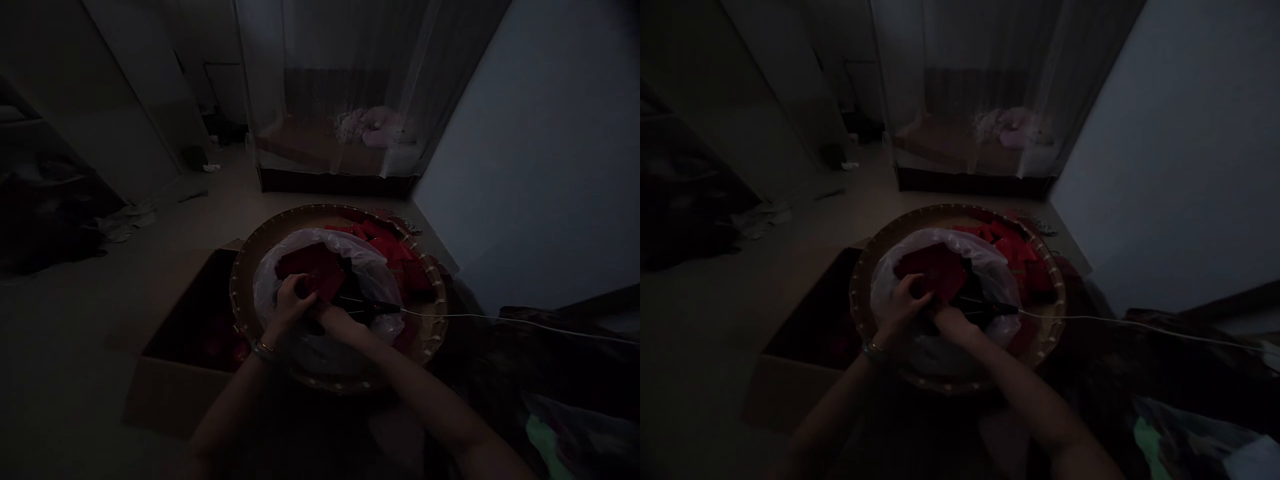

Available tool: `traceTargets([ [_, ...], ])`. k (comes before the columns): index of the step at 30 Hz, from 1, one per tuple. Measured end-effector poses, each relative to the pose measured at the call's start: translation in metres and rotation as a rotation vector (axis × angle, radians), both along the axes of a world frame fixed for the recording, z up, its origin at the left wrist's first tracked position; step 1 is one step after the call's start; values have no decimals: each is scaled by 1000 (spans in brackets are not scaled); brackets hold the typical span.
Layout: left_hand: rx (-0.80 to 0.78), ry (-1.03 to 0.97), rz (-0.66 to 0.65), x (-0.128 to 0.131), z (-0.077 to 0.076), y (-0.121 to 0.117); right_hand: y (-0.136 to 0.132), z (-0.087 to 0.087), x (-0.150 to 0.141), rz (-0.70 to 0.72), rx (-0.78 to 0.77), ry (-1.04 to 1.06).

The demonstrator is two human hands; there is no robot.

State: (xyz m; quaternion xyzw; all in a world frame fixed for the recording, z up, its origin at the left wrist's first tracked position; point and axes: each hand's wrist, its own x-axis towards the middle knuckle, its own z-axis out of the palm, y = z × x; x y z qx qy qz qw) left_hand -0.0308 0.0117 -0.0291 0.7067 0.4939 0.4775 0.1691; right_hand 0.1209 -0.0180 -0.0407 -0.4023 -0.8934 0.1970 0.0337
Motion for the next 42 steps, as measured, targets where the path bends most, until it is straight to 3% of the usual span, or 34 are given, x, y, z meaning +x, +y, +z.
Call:
traceTargets([
  [5, 0, -6, 26, -1, 4, -2, 8, 6, 7, -107, -92, 139],
  [11, -20, -82, 93, -2, -1, 0, 21, 13, 26, -386, -259, 652],
  [13, -27, -89, 103, -2, -3, 1, 22, 13, 30, -507, -383, 861],
  [16, -51, -80, 99, -2, -3, 0, 22, 13, 32, -633, -715, 1195],
  [18, -58, -74, 85, -3, -3, 0, 22, 15, 33, -646, -914, 1354],
  [20, -49, -71, 67, -3, -2, -1, 22, 19, 35, -637, -996, 1453],
  [23, -24, -65, 46, -3, -2, -2, 23, 26, 40, -610, -975, 1496],
  [29, -7, -18, -17, -2, 0, -4, 26, 57, 56, -554, -739, 1332],
  [34, 5, -21, -64, 0, -3, -4, 29, 81, 49, -461, -644, 1334],
  [39, 2, -29, -79, 1, -7, -4, 34, 84, 28, -476, -562, 1261],
  [42, -4, -31, -77, 0, -9, -3, 36, 85, 22, -484, -423, 1144],
])
